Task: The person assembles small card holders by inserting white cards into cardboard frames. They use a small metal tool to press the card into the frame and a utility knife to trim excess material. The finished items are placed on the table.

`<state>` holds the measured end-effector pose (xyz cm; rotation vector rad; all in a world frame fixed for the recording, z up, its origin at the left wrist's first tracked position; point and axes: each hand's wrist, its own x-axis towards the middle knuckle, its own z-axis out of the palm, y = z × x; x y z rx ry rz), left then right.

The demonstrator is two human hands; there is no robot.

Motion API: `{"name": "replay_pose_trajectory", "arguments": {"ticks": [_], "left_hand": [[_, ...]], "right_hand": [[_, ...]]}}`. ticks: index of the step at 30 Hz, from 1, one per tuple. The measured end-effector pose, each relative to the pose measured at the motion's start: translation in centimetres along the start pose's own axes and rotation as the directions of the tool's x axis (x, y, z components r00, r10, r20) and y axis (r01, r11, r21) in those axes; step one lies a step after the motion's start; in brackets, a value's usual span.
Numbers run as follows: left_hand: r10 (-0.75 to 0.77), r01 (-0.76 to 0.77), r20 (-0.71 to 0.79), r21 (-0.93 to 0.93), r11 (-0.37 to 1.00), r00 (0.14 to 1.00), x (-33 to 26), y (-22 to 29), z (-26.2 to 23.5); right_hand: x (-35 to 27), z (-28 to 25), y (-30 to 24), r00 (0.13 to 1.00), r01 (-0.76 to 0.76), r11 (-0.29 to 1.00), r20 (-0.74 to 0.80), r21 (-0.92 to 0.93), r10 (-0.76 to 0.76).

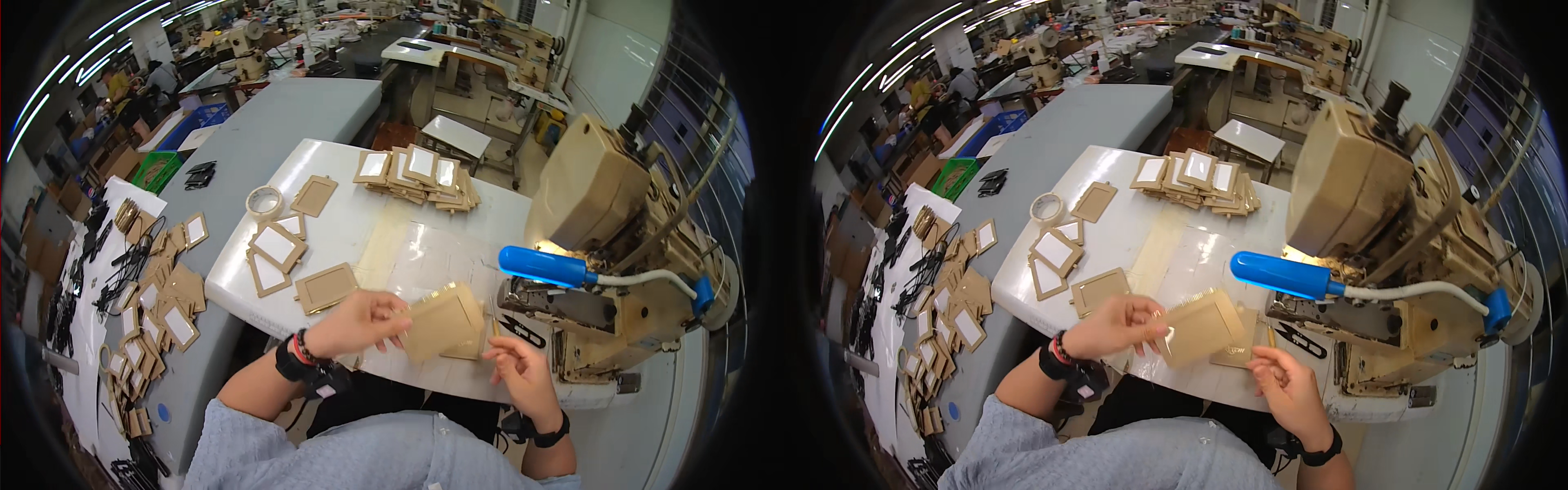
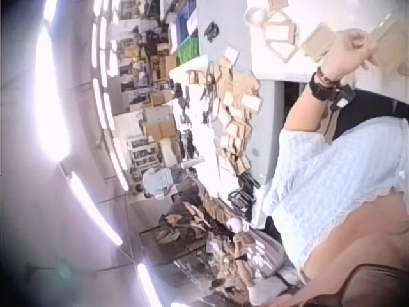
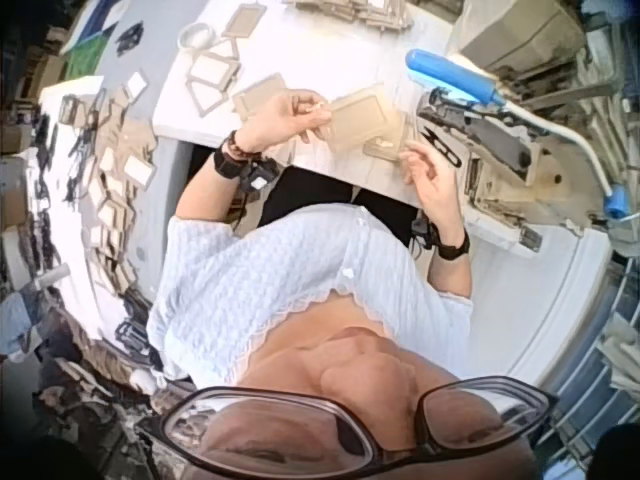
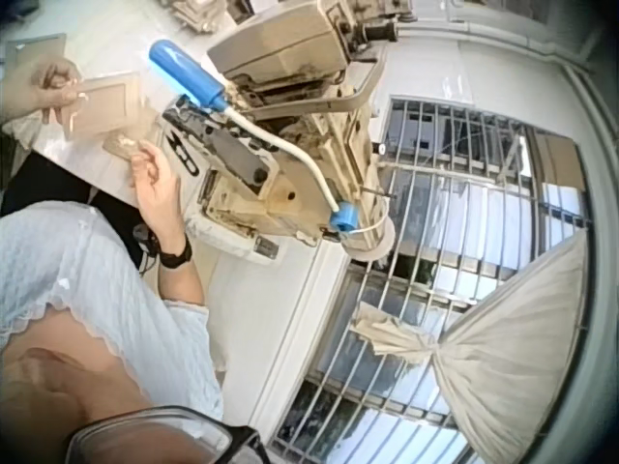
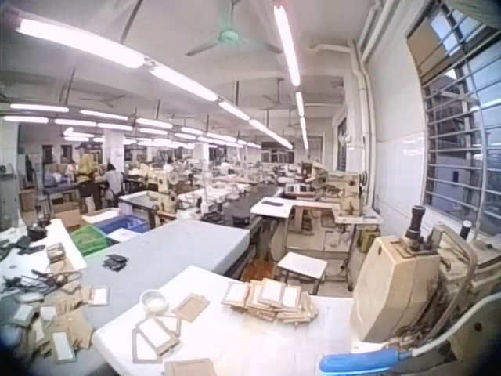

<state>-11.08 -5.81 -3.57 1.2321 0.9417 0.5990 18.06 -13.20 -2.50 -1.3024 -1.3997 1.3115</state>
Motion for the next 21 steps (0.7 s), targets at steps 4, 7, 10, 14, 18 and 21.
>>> {"name": "replay_pose_trajectory", "arguments": {"ticks": [4, 7, 10, 14, 18, 21], "left_hand": [[0.178, -0.181, -0.405, 0.032, 0.983, 0.897, 5.6, 2.2, -7.1], [0.206, -0.282, -0.539, -0.062, 0.957, 0.817, 13.1, 3.2, -12.3], [0.244, -0.326, -0.549, -0.056, 0.944, 0.799, 20.0, 1.8, -15.1], [0.155, -0.309, -0.651, -0.129, 0.942, 0.743, 22.6, 0.2, -15.4], [0.2, -0.084, -0.691, 0.198, 0.977, 0.695, 19.2, 1.4, -13.2], [0.263, -0.057, -0.704, 0.302, 0.952, 0.66, 14.8, 1.7, -13.4]], "right_hand": [[-1.7, -1.8, 1.0, 0.996, -0.092, 0.991, -0.031, -0.099, 0.089], [-3.4, -2.8, 1.0, 0.981, -0.143, 0.987, -0.145, -0.078, 0.131], [-5.7, -4.1, 2.4, 0.968, -0.083, 0.991, -0.244, -0.108, 0.054], [-7.8, -4.3, 2.0, 0.969, -0.115, 0.984, -0.235, -0.139, 0.08], [-8.1, -3.4, 0.7, 0.963, -0.151, 0.978, -0.243, -0.144, 0.113], [-8.1, -3.7, 1.3, 0.966, -0.133, 0.982, -0.237, -0.134, 0.099]]}}
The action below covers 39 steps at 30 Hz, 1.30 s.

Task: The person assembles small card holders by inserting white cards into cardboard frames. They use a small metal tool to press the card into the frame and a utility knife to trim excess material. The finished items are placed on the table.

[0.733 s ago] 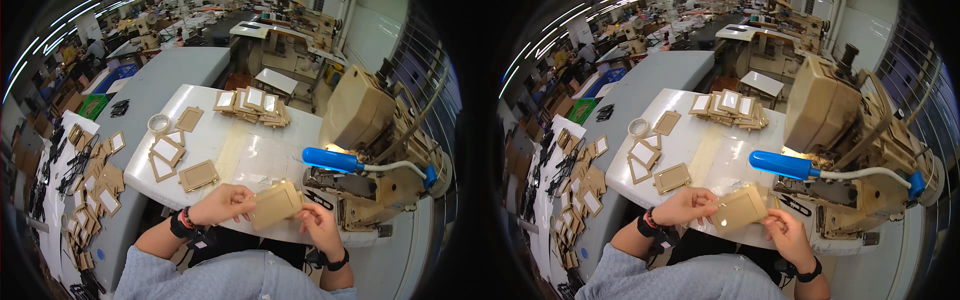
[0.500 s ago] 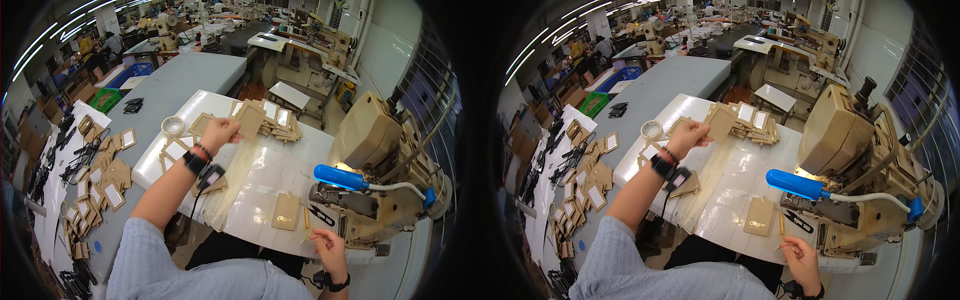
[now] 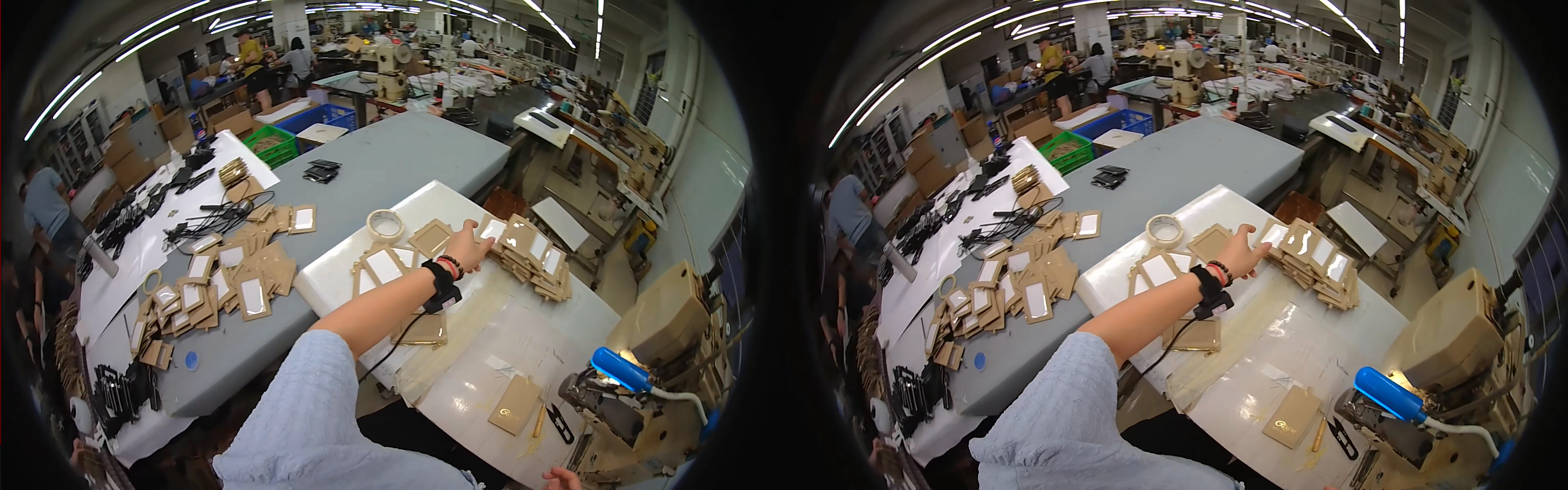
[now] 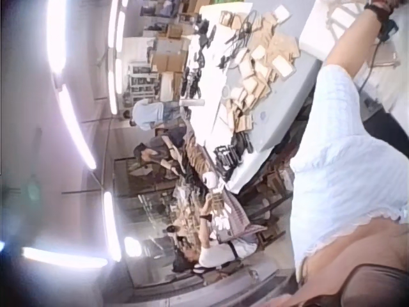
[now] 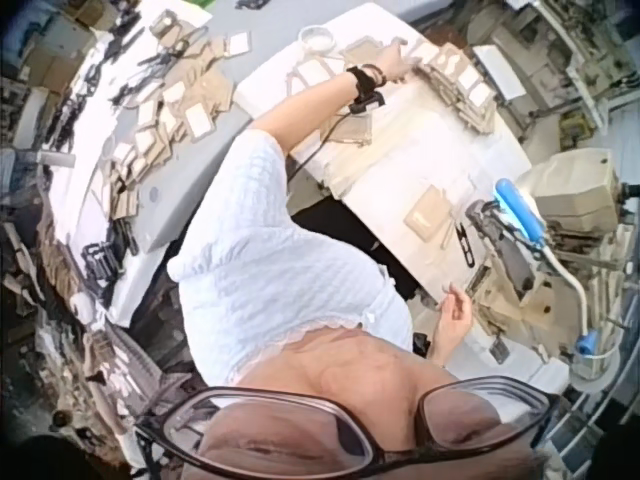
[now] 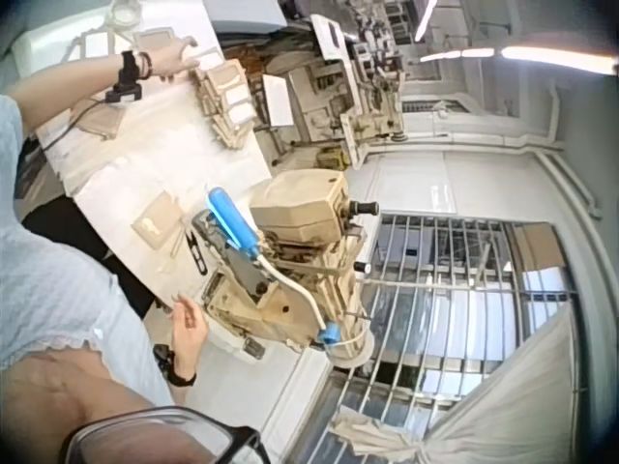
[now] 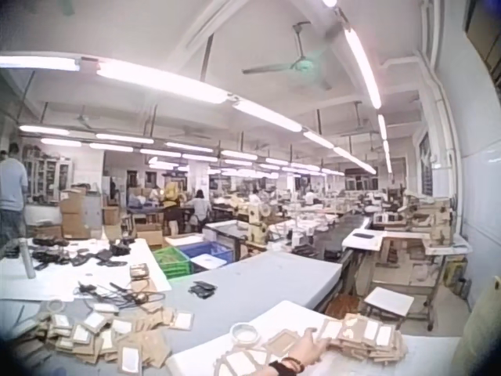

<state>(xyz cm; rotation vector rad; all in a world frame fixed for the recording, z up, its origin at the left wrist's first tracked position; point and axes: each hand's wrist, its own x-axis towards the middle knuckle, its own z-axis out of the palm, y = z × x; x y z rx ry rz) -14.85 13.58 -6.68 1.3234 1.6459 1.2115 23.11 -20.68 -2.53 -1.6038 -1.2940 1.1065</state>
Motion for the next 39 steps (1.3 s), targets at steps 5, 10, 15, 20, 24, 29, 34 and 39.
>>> {"name": "replay_pose_trajectory", "arguments": {"ticks": [5, 10, 15, 20, 24, 29, 34, 39], "left_hand": [[0.217, -0.063, -0.251, 0.506, 0.86, 0.943, -1.7, -6.5, -15.1], [0.084, 0.561, -0.638, 0.725, 0.4, 0.765, -8.0, -17.8, -35.3], [-0.053, 0.585, -0.596, 0.762, 0.277, 0.801, -14.0, -20.3, -43.7], [-0.364, 0.481, -0.4, 0.862, 0.162, 0.841, -14.8, -20.6, -45.3], [-0.327, 0.444, -0.375, 0.88, 0.169, 0.868, -14.4, -21.8, -46.0], [-0.358, 0.363, -0.271, 0.905, 0.222, 0.894, -14.9, -22.8, -48.4], [-0.412, 0.412, -0.346, 0.908, 0.079, 0.843, -12.8, -21.0, -48.2], [-0.403, 0.186, -0.205, 0.979, -0.085, 0.892, -8.2, -21.4, -47.2]], "right_hand": [[0.5, 0.7, -1.0, 0.999, 0.022, 1.0, 0.045, 0.016, -0.022], [1.9, 1.2, -1.3, 0.996, 0.009, 0.998, 0.093, -0.063, -0.003], [2.4, 2.7, -1.4, 0.992, 0.069, 0.992, 0.11, -0.109, -0.056], [1.8, 4.5, -2.2, 0.991, 0.04, 0.994, 0.129, -0.101, -0.027], [1.2, 5.6, -3.3, 0.996, 0.038, 0.994, 0.088, -0.101, -0.03], [1.9, 6.4, -2.7, 0.988, -0.021, 1.0, 0.151, -0.008, 0.021], [1.8, 6.8, -2.2, 0.984, -0.017, 0.999, 0.178, -0.029, 0.021], [1.7, 7.1, -1.1, 0.988, -0.066, 0.997, 0.137, -0.04, 0.071]]}}
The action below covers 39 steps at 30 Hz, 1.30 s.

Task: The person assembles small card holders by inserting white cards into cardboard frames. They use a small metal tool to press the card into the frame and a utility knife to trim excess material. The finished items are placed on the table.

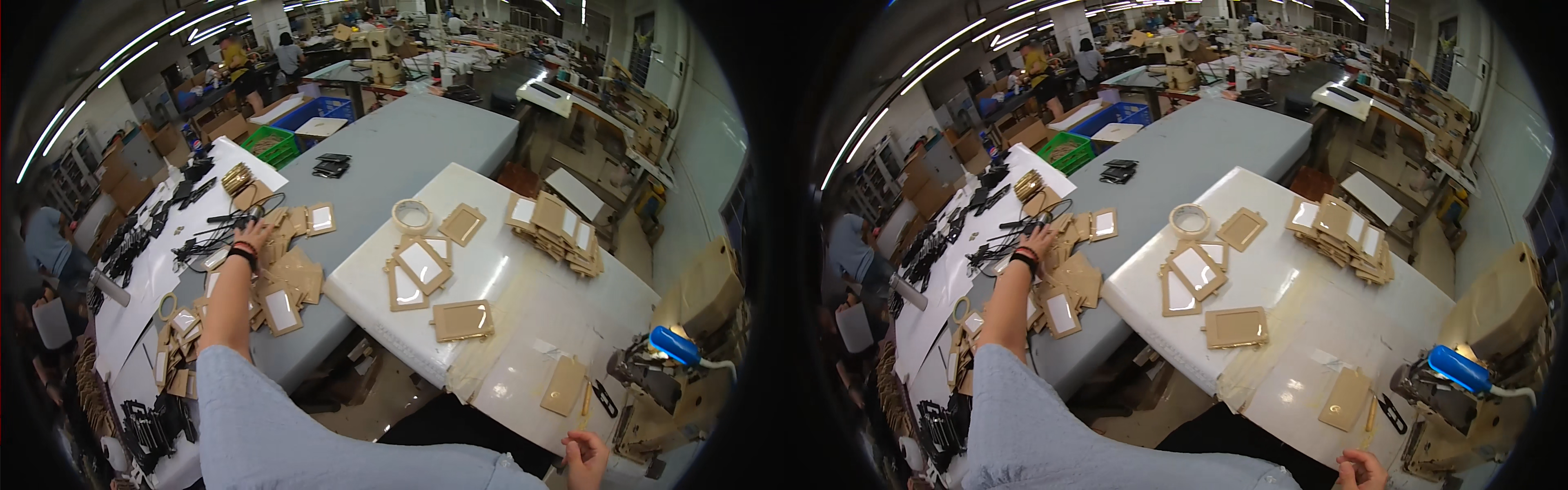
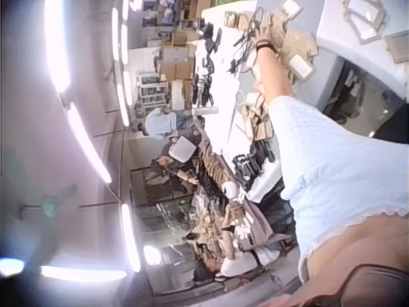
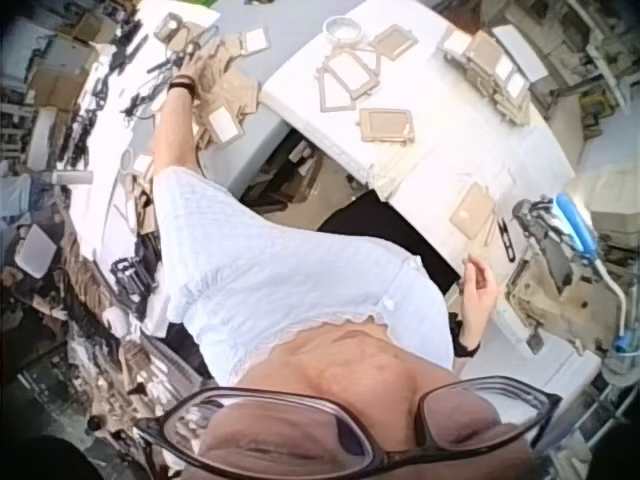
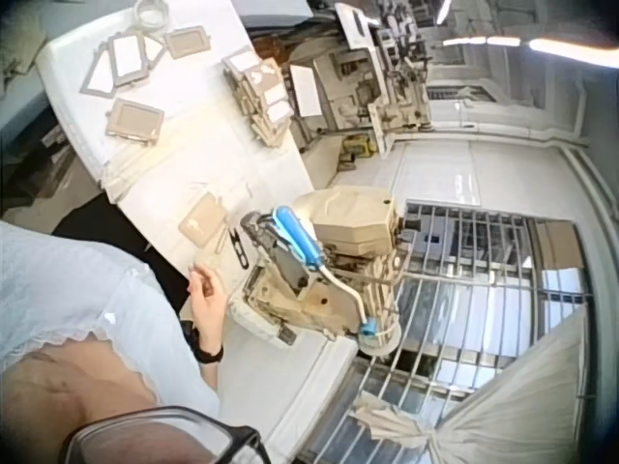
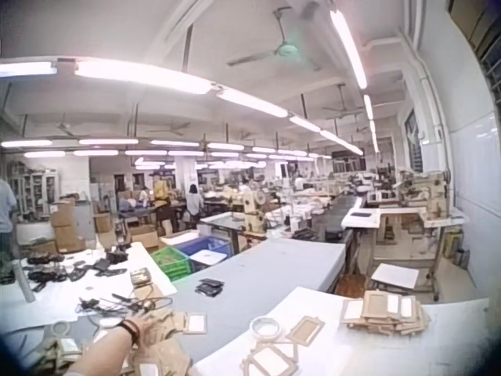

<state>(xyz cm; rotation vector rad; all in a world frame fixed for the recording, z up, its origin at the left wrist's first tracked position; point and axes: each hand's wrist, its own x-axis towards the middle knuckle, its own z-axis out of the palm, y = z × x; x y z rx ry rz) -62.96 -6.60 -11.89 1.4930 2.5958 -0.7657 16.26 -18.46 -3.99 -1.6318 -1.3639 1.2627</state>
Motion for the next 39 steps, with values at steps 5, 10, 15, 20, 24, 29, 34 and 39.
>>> {"name": "replay_pose_trajectory", "arguments": {"ticks": [5, 10, 15, 20, 24, 29, 34, 39], "left_hand": [[-0.048, 0.036, 0.202, 0.063, 0.997, 0.978, 2.6, 2.2, -1.1], [0.092, -0.106, 0.096, 0.143, 0.984, 0.991, 0.6, 1.4, -2.0], [0.082, -0.13, -0.209, -0.224, 0.966, 0.974, -4.2, -2.2, -1.5], [-0.205, -0.009, -0.698, -0.29, 0.957, 0.686, -8.5, -4.5, -1.6], [-0.297, -0.176, -0.826, -0.422, 0.889, 0.478, -12.6, 1.5, -10.8], [0.287, -0.364, -0.32, -0.924, 0.116, 0.903, -16.9, 14.8, -18.5], [0.632, -0.387, -0.156, -0.888, 0.246, 0.759, -17.5, 27.1, -19.0], [0.741, -0.393, -0.021, -0.857, 0.333, 0.671, -14.4, 35.0, -16.6]], "right_hand": [[0.3, 1.1, -1.2, 1.0, -0.018, 1.0, -0.012, -0.016, 0.017], [0.0, 1.6, -2.1, 0.998, -0.01, 1.0, -0.063, -0.017, 0.009], [1.2, 1.3, -0.6, 0.998, 0.023, 1.0, -0.052, 0.0, -0.022], [2.3, 1.0, -0.6, 0.999, 0.04, 0.999, 0.006, 0.016, -0.04], [2.0, 0.2, -0.3, 0.999, 0.04, 0.999, 0.012, 0.006, -0.04], [1.0, -0.4, 0.8, 0.997, 0.071, 0.994, -0.014, 0.077, -0.07], [-0.3, -1.6, 1.0, 0.995, 0.094, 0.994, -0.024, 0.051, -0.093], [-1.6, -2.9, 1.9, 0.99, 0.108, 0.992, -0.094, 0.064, -0.102]]}}
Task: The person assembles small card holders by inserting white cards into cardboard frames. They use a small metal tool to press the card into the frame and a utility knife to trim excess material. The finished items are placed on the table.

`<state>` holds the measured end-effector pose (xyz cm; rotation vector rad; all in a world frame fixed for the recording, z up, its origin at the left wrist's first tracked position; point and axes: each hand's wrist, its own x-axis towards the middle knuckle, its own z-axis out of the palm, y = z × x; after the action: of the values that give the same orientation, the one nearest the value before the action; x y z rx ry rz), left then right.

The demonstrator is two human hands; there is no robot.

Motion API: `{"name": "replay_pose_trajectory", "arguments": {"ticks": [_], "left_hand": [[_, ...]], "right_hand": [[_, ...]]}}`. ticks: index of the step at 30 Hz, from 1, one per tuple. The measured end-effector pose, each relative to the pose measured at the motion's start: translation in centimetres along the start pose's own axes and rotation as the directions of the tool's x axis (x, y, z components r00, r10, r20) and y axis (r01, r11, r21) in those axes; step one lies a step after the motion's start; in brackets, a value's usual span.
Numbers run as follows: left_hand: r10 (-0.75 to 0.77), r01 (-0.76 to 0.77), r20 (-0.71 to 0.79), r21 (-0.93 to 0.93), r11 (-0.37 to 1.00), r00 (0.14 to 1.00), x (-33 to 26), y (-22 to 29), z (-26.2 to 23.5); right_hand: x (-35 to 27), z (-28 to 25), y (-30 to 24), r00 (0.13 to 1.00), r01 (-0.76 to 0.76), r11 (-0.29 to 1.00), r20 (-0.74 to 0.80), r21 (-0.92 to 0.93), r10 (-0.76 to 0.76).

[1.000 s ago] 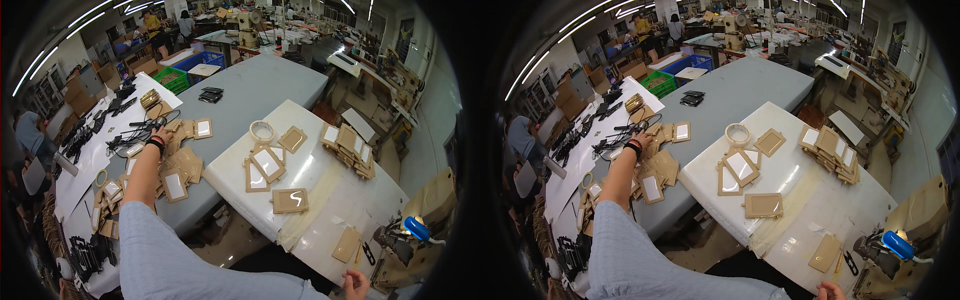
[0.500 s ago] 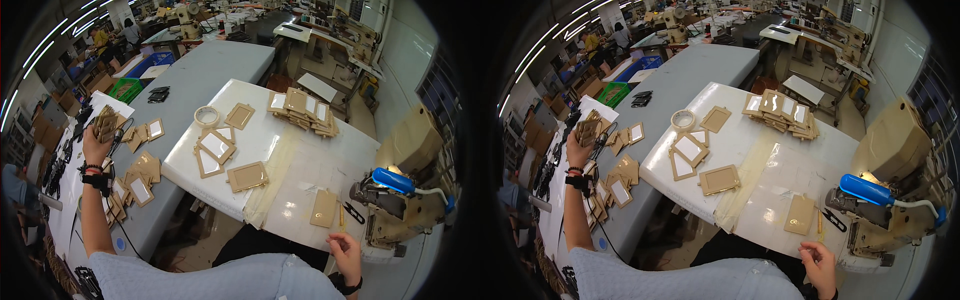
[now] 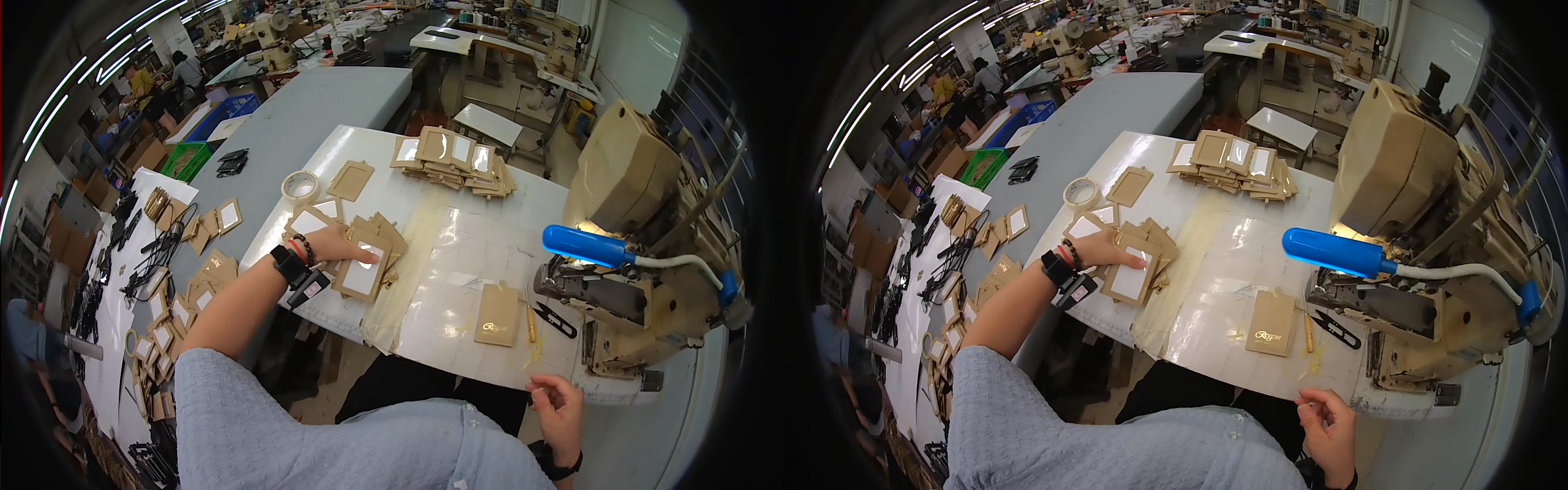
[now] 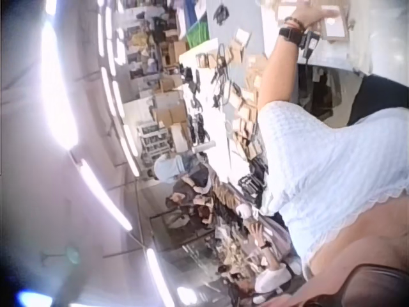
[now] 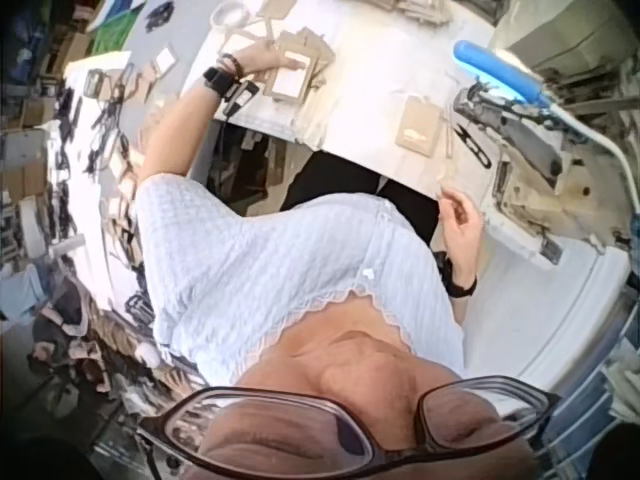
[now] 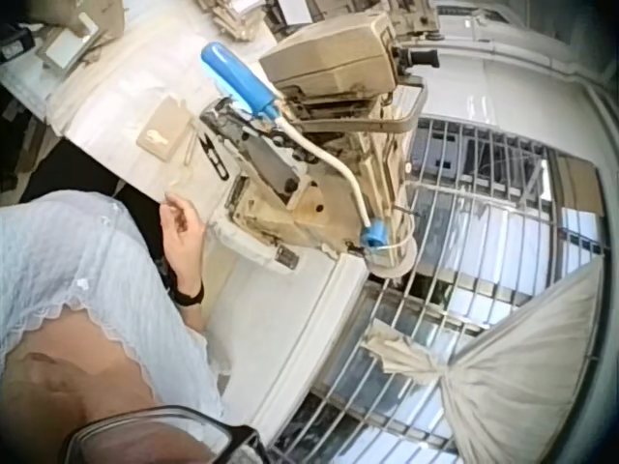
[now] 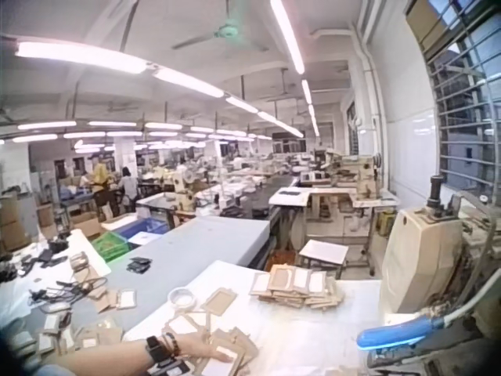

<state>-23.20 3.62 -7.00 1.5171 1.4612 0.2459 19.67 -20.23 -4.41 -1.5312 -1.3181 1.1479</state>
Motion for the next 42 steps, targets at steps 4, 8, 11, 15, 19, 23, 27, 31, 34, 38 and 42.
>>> {"name": "replay_pose_trajectory", "arguments": {"ticks": [4, 8, 11, 15, 19, 23, 27, 31, 34, 38, 42], "left_hand": [[-0.066, 0.066, -0.011, 0.024, 0.998, 0.998, 2.0, -0.9, -0.2], [-0.073, 0.09, -0.199, 0.074, 0.993, 0.977, 1.9, -0.7, -2.8], [0.023, 0.111, -0.359, 0.347, 0.931, 0.933, 1.1, 0.8, -2.5], [0.449, 0.204, -0.589, 0.73, 0.652, 0.672, 0.6, -0.7, 0.2], [0.429, 0.097, -0.602, 0.647, 0.756, 0.673, -0.4, -0.3, 1.2], [0.462, 0.094, -0.717, 0.586, 0.805, 0.522, -0.6, -1.8, 2.9], [0.396, 0.264, -0.787, 0.555, 0.789, 0.472, -2.1, -1.3, 5.4], [0.294, 0.261, -0.852, 0.431, 0.864, 0.434, -1.9, -2.6, 6.3], [0.348, 0.125, -0.867, 0.413, 0.902, 0.356, -2.0, -2.4, 6.1], [0.537, -0.006, -0.823, 0.545, 0.838, 0.186, -2.9, -0.8, 6.2], [0.294, -0.42, -0.889, 0.131, 0.898, 0.352, -5.7, 3.8, 8.2]], "right_hand": [[-0.2, -0.4, 0.4, 1.0, -0.019, 1.0, -0.019, 0.001, 0.019], [0.1, -0.3, 0.6, 1.0, -0.029, 1.0, 0.001, 0.003, 0.029], [0.4, -0.1, 0.6, 0.999, -0.048, 0.999, 0.005, -0.017, 0.048], [1.2, 0.5, 0.5, 0.997, -0.061, 0.998, 0.043, 0.004, 0.061], [1.8, 0.5, 0.6, 0.998, -0.033, 0.998, 0.059, -0.046, 0.036], [2.1, 0.3, 1.3, 0.999, -0.005, 0.999, 0.038, -0.049, 0.006], [2.9, -0.1, 2.9, 0.997, -0.069, 0.998, 0.026, 0.015, 0.068], [4.6, -0.3, 4.2, 0.997, -0.082, 0.995, 0.006, -0.05, 0.083], [5.4, -0.4, 5.5, 0.999, -0.029, 0.996, -0.026, -0.088, 0.027], [5.6, -0.4, 5.4, 0.998, -0.004, 0.995, -0.064, -0.097, -0.002], [5.2, -0.7, 6.9, 0.986, 0.037, 0.982, -0.152, -0.184, -0.065]]}}
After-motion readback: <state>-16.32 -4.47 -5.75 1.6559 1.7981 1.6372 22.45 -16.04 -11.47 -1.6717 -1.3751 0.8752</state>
